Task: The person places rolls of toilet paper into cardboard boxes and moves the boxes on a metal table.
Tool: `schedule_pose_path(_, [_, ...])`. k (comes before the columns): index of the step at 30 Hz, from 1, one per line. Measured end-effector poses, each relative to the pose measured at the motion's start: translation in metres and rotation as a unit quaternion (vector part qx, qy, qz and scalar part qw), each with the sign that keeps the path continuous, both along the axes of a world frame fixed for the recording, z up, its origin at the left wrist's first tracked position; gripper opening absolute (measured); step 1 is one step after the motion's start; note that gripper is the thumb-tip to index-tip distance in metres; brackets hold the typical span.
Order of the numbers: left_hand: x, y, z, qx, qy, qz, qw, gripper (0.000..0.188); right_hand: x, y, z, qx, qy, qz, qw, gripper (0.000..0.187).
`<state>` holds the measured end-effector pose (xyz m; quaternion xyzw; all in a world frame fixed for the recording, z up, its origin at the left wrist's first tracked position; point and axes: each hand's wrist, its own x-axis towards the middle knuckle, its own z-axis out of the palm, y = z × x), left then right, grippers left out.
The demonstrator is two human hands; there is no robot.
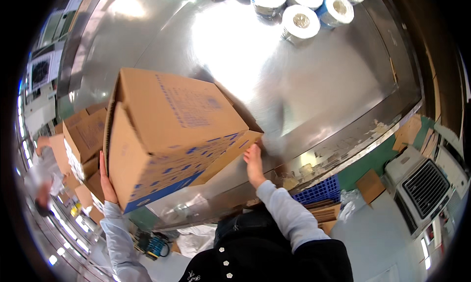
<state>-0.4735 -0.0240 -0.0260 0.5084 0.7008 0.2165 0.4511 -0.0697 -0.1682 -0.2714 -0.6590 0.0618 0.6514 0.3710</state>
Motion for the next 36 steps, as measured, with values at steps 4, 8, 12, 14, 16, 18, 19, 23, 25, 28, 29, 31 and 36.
schedule_pose_path(4, [-0.163,0.037,0.021,-0.279,-0.327,0.088,0.898,0.067,-0.093,0.054,0.02,0.141,0.067,-0.135,0.979,0.069])
schedule_pose_path(8, [-0.169,0.067,-0.045,-0.208,-0.24,0.192,0.929,0.061,-0.085,0.062,-0.035,0.262,0.195,-0.04,0.944,0.078])
schedule_pose_path(12, [-0.157,0.039,-0.104,-0.118,-0.142,0.269,0.945,0.056,-0.075,0.111,-0.026,0.28,0.06,0.038,0.957,0.095])
schedule_pose_path(14, [-0.146,0.013,-0.125,-0.095,-0.117,0.296,0.943,0.053,-0.072,0.138,-0.025,0.267,-0.023,0.086,0.96,0.086])
schedule_pose_path(16, [-0.14,-0.017,-0.135,-0.072,-0.093,0.329,0.937,0.051,-0.078,0.175,0.001,0.371,-0.037,0.136,0.918,0.077])
schedule_pose_path(18, [-0.131,-0.031,-0.142,-0.066,-0.083,0.342,0.934,0.048,-0.087,0.202,0.023,0.347,-0.036,0.176,0.92,0.069])
schedule_pose_path(19, [-0.126,-0.039,-0.144,-0.067,-0.081,0.35,0.931,0.047,-0.091,0.211,0.032,0.344,-0.037,0.183,0.92,0.069])
schedule_pose_path(23, [-0.114,-0.07,-0.157,-0.057,-0.09,0.381,0.918,0.042,-0.095,0.243,0.063,0.379,-0.07,0.251,0.888,0.064])
schedule_pose_path(25, [-0.114,-0.081,-0.156,-0.049,-0.096,0.39,0.914,0.039,-0.094,0.26,0.098,0.398,-0.116,0.3,0.859,0.065])
schedule_pose_path(28, [-0.114,-0.096,-0.165,-0.039,-0.113,0.403,0.908,0.036,-0.095,0.28,0.148,0.404,-0.195,0.359,0.818,0.067])
schedule_pose_path(29, [-0.11,-0.105,-0.167,-0.028,-0.117,0.414,0.902,0.035,-0.09,0.283,0.163,0.409,-0.197,0.384,0.804,0.071])
schedule_pose_path(31, [-0.11,-0.116,-0.169,-0.016,-0.128,0.423,0.897,0.032,-0.09,0.292,0.213,0.418,-0.236,0.451,0.752,0.072])
schedule_pose_path(36, [-0.109,-0.161,-0.171,0.02,-0.159,0.457,0.875,0.027,-0.126,0.263,0.327,0.507,-0.38,0.603,0.485,0.071])
